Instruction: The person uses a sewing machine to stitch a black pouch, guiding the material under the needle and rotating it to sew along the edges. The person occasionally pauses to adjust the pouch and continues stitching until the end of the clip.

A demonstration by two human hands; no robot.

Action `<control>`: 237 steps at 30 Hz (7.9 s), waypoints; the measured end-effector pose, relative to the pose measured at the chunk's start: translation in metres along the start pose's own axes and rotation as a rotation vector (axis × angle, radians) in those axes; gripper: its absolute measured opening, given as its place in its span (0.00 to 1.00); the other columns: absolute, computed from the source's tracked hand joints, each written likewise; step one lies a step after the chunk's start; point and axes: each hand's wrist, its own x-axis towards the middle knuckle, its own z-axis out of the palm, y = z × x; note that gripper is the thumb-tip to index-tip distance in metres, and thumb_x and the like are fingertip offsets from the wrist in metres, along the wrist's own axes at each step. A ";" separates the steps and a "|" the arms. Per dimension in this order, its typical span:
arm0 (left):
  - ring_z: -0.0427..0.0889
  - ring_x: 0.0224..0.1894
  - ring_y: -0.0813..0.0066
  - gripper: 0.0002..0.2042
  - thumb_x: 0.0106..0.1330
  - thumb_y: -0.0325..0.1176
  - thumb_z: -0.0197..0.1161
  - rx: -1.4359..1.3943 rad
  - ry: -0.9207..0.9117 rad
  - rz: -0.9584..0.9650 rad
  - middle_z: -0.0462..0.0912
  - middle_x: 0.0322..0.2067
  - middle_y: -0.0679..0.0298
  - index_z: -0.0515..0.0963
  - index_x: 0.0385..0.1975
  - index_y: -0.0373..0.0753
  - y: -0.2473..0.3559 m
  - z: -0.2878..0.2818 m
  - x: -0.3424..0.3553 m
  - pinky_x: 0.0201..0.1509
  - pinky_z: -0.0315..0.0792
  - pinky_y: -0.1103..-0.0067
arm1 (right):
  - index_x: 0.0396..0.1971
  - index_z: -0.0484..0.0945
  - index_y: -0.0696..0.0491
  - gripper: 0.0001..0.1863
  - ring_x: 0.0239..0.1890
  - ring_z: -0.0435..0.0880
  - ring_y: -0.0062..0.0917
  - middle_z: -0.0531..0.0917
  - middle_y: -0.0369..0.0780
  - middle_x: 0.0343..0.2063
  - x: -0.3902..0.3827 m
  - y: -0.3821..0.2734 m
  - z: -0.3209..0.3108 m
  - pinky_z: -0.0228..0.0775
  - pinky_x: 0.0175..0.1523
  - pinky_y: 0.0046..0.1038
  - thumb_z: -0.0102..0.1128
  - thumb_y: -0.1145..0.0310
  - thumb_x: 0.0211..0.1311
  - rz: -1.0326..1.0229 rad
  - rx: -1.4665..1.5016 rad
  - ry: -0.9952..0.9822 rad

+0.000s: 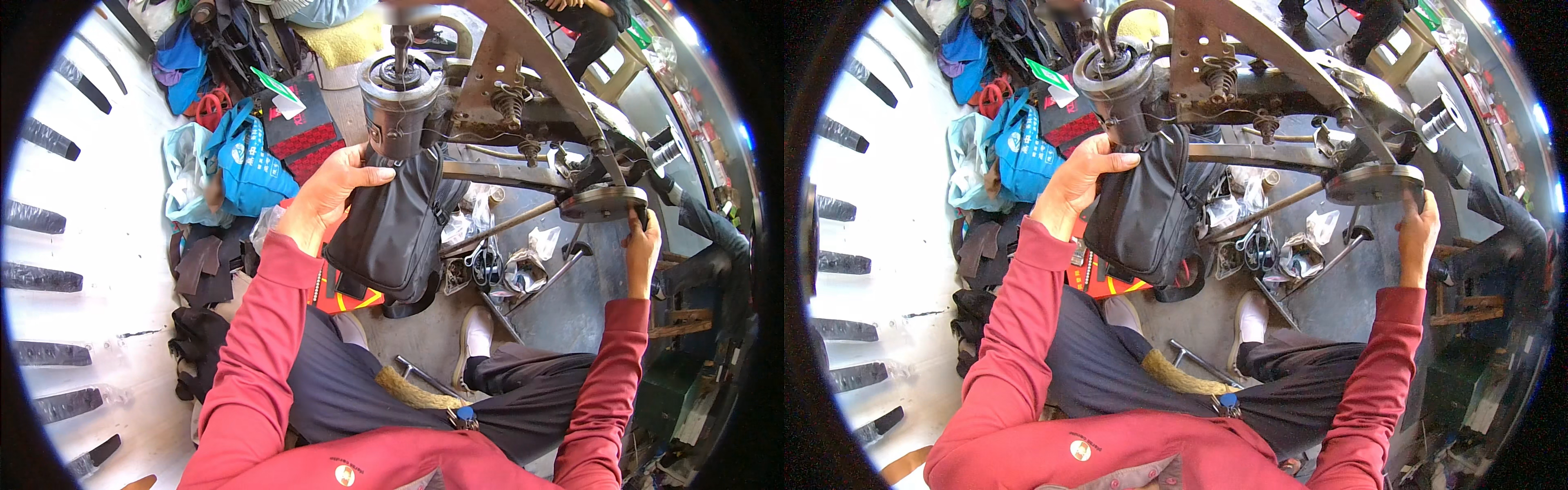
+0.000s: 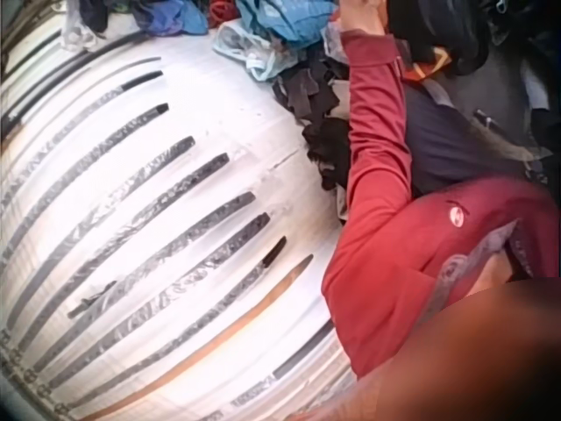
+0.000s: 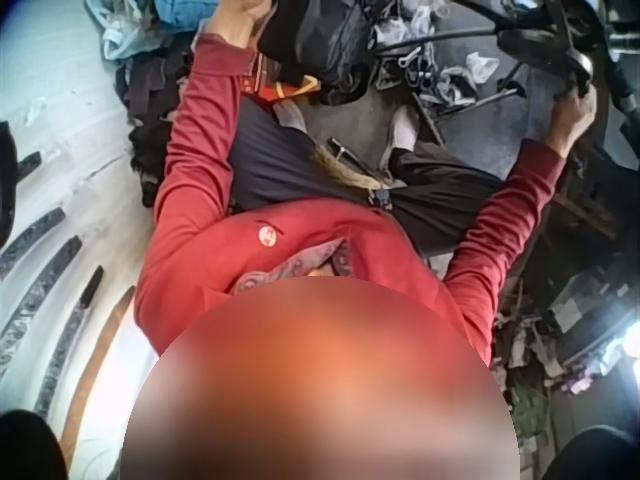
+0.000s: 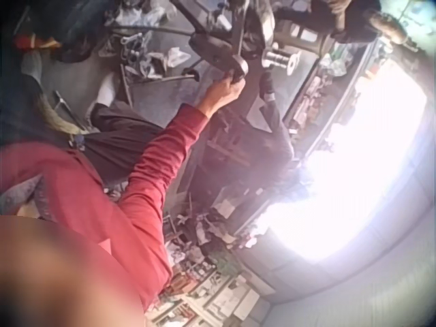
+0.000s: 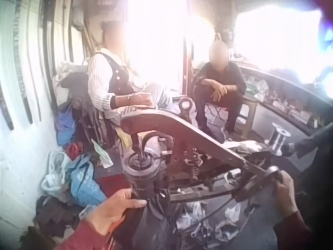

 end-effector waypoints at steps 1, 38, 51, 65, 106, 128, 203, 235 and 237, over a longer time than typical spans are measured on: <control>0.84 0.52 0.73 0.24 0.63 0.27 0.73 -0.002 0.005 0.021 0.86 0.53 0.63 0.77 0.60 0.34 -0.001 0.000 -0.001 0.63 0.75 0.73 | 0.45 0.79 0.56 0.16 0.20 0.74 0.20 0.80 0.39 0.28 0.001 0.004 0.000 0.68 0.26 0.26 0.61 0.57 0.73 0.017 -0.011 -0.013; 0.84 0.53 0.72 0.23 0.62 0.27 0.75 -0.006 -0.001 0.135 0.85 0.53 0.62 0.77 0.58 0.34 -0.009 -0.001 0.004 0.63 0.74 0.72 | 0.39 0.78 0.58 0.11 0.18 0.78 0.31 0.80 0.47 0.25 0.008 0.067 0.021 0.70 0.28 0.34 0.61 0.64 0.70 0.153 -0.034 -0.079; 0.82 0.56 0.72 0.28 0.61 0.26 0.75 0.055 0.026 0.137 0.84 0.56 0.62 0.75 0.62 0.33 -0.010 -0.003 0.007 0.66 0.72 0.73 | 0.42 0.80 0.55 0.13 0.19 0.67 0.11 0.71 0.28 0.20 -0.049 -0.061 0.044 0.59 0.22 0.18 0.65 0.59 0.72 0.080 0.297 -0.339; 0.81 0.57 0.73 0.26 0.63 0.29 0.75 0.061 -0.011 0.156 0.84 0.56 0.63 0.76 0.61 0.34 -0.007 -0.001 0.006 0.67 0.70 0.73 | 0.49 0.80 0.59 0.15 0.36 0.86 0.34 0.86 0.49 0.34 0.009 0.091 0.037 0.76 0.45 0.37 0.62 0.65 0.69 -0.068 -0.189 -0.087; 0.77 0.59 0.77 0.27 0.70 0.27 0.63 0.153 0.047 0.161 0.77 0.60 0.62 0.66 0.67 0.29 -0.004 -0.001 0.006 0.67 0.68 0.78 | 0.44 0.78 0.51 0.20 0.31 0.81 0.22 0.81 0.35 0.32 -0.103 -0.002 0.120 0.80 0.35 0.30 0.65 0.48 0.69 0.914 0.720 -0.370; 0.75 0.63 0.71 0.26 0.70 0.28 0.65 0.362 0.094 0.266 0.77 0.61 0.59 0.70 0.67 0.31 -0.017 -0.018 0.015 0.69 0.68 0.74 | 0.40 0.82 0.54 0.08 0.30 0.69 0.10 0.78 0.27 0.30 -0.148 -0.186 0.181 0.61 0.35 0.17 0.68 0.66 0.69 0.038 0.718 -0.611; 0.82 0.40 0.61 0.06 0.59 0.28 0.69 0.980 0.454 0.466 0.83 0.31 0.57 0.83 0.32 0.33 0.007 0.007 -0.045 0.46 0.74 0.70 | 0.45 0.83 0.48 0.11 0.30 0.87 0.16 0.88 0.31 0.36 -0.167 -0.244 0.221 0.76 0.29 0.19 0.71 0.68 0.63 0.545 1.096 -0.705; 0.82 0.37 0.55 0.09 0.57 0.30 0.70 1.097 0.461 0.455 0.82 0.31 0.54 0.79 0.31 0.33 0.006 0.011 -0.040 0.43 0.74 0.65 | 0.47 0.83 0.51 0.13 0.32 0.87 0.17 0.88 0.33 0.37 -0.168 -0.253 0.224 0.78 0.33 0.21 0.70 0.66 0.65 0.592 1.170 -0.712; 0.81 0.36 0.56 0.09 0.58 0.30 0.70 1.113 0.445 0.461 0.81 0.31 0.54 0.79 0.32 0.32 0.006 0.010 -0.040 0.41 0.73 0.67 | 0.48 0.83 0.49 0.16 0.33 0.85 0.15 0.87 0.31 0.37 -0.167 -0.251 0.222 0.73 0.33 0.20 0.72 0.65 0.63 0.614 1.200 -0.733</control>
